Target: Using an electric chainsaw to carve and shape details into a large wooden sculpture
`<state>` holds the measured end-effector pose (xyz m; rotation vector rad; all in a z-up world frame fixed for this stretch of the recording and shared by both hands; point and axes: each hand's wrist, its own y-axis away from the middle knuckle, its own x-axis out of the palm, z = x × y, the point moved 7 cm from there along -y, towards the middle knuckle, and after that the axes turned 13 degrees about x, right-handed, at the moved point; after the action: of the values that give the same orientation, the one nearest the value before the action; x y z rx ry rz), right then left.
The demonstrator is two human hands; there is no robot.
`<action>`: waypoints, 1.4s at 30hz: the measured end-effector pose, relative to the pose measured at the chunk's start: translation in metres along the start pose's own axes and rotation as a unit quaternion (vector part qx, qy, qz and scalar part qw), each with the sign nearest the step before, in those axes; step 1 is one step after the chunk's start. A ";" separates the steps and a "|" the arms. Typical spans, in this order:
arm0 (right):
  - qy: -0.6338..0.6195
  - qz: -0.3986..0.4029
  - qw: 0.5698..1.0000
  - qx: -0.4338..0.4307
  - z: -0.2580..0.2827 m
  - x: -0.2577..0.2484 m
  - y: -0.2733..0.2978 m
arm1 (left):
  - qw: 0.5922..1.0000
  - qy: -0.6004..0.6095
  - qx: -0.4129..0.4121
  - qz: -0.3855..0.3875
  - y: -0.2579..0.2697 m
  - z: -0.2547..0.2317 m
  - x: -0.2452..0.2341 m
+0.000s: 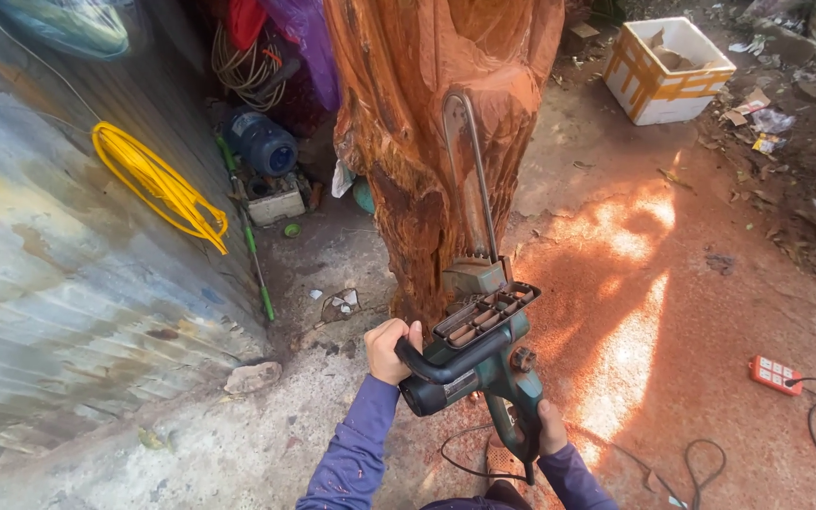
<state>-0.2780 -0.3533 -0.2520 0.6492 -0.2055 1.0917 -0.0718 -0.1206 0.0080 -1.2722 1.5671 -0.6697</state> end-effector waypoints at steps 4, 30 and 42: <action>-0.036 0.004 0.999 0.003 -0.012 -0.014 -0.008 | 1.000 0.003 0.001 0.000 -0.001 -0.001 0.001; 0.054 -0.003 0.998 -0.014 0.007 -0.006 0.006 | 1.000 0.011 -0.023 0.003 0.000 0.003 0.001; 0.005 -0.040 0.999 -0.002 0.007 -0.022 0.007 | 0.999 0.033 -0.042 -0.003 0.006 0.008 0.010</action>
<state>-0.2927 -0.3719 -0.2536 0.6441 -0.1716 1.0162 -0.0669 -0.1265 -0.0038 -1.3284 1.6608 -0.6601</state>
